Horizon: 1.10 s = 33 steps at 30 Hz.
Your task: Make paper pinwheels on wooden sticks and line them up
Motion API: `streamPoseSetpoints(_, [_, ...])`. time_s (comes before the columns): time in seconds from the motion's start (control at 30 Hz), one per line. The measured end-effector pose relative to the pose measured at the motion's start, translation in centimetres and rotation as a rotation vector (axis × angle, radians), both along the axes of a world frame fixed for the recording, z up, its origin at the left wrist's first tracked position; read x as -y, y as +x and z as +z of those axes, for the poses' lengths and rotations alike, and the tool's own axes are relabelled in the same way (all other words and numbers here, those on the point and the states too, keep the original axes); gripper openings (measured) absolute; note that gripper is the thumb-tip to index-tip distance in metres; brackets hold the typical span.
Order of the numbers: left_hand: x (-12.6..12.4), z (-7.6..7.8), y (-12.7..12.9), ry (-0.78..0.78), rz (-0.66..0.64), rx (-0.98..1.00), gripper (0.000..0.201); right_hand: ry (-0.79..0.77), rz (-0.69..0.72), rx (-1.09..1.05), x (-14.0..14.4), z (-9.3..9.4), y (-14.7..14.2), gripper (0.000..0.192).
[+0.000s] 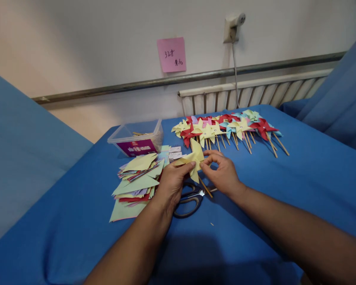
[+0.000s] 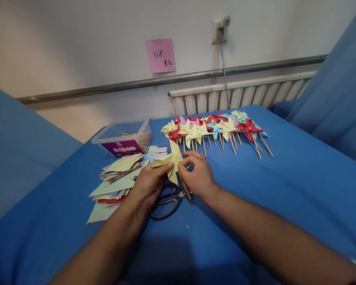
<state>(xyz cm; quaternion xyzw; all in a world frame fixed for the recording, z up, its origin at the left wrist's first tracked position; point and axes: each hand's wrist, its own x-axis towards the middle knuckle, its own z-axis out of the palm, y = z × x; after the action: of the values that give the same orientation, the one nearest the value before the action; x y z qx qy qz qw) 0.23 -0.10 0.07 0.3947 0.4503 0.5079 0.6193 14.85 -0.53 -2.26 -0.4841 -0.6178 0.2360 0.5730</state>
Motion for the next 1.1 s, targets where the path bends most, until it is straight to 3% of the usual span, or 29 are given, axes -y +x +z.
streamPoseSetpoints(1.1, [-0.02, -0.23, 0.12, -0.011, 0.0, -0.026, 0.031, -0.037, 0.008, -0.014, 0.19, -0.04, -0.3, 0.016])
